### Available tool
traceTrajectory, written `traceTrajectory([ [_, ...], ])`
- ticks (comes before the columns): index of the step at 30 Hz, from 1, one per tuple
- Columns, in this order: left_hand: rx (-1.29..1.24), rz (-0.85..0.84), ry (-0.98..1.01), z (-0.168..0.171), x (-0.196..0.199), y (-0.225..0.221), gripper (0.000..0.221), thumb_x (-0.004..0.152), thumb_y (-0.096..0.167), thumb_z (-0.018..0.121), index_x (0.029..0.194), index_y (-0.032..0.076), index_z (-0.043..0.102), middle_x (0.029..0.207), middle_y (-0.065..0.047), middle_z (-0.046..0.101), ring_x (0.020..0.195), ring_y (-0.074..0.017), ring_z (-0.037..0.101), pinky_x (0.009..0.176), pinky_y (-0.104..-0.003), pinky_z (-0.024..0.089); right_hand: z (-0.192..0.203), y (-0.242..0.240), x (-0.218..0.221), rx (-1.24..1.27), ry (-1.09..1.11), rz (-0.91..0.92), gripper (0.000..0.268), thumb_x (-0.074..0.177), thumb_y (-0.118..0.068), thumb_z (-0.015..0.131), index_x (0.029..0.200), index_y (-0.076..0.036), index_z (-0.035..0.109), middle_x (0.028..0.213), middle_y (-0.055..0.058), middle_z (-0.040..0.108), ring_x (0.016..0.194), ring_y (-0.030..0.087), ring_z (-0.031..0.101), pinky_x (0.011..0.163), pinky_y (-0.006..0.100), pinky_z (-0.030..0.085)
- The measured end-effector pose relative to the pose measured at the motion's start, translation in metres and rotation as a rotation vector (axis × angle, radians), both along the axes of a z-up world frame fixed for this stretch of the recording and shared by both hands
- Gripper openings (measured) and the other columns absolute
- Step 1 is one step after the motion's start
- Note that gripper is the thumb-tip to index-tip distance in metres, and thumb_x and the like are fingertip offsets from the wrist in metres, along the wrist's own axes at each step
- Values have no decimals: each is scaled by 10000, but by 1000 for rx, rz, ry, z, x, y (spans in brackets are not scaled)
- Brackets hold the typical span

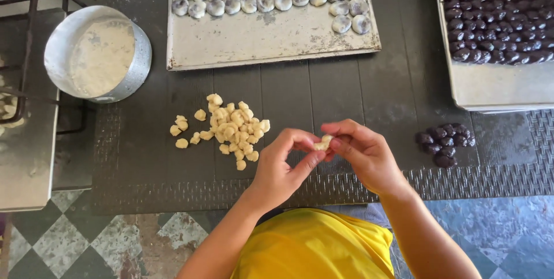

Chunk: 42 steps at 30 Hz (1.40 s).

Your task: Filling small dough portions with a dark filling and rolling them into balls on a production table.

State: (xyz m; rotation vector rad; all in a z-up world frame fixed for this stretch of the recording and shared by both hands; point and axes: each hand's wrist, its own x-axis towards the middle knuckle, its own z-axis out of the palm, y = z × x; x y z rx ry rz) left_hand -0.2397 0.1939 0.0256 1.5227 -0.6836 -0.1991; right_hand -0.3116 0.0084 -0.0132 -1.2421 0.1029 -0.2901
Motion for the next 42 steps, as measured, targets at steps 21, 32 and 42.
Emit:
traceTrajectory([
  [21,184,37,-526,-17,1,-8,293,874,38,855,1142,84,745,1024,-66,721,923,-253,754,806,-361,655,0,0,-4,-210,144,27,364,874,75,778,1226,105,693,924,181,783,766,193,760,719,336,674],
  [32,144,-6,-357,-5,3,-8,245,874,-38,750,1004,169,766,925,-15,736,876,-260,744,812,-373,608,-44,-32,-19,283,157,97,177,786,160,761,958,140,722,765,223,702,672,267,710,562,368,622],
  [42,503,51,-661,-39,49,-11,490,782,-115,697,1235,70,729,1368,-174,664,1225,-460,618,958,-595,512,-4,-45,-18,-626,224,-56,309,855,-15,836,1155,38,788,912,149,777,784,191,752,733,316,633],
])
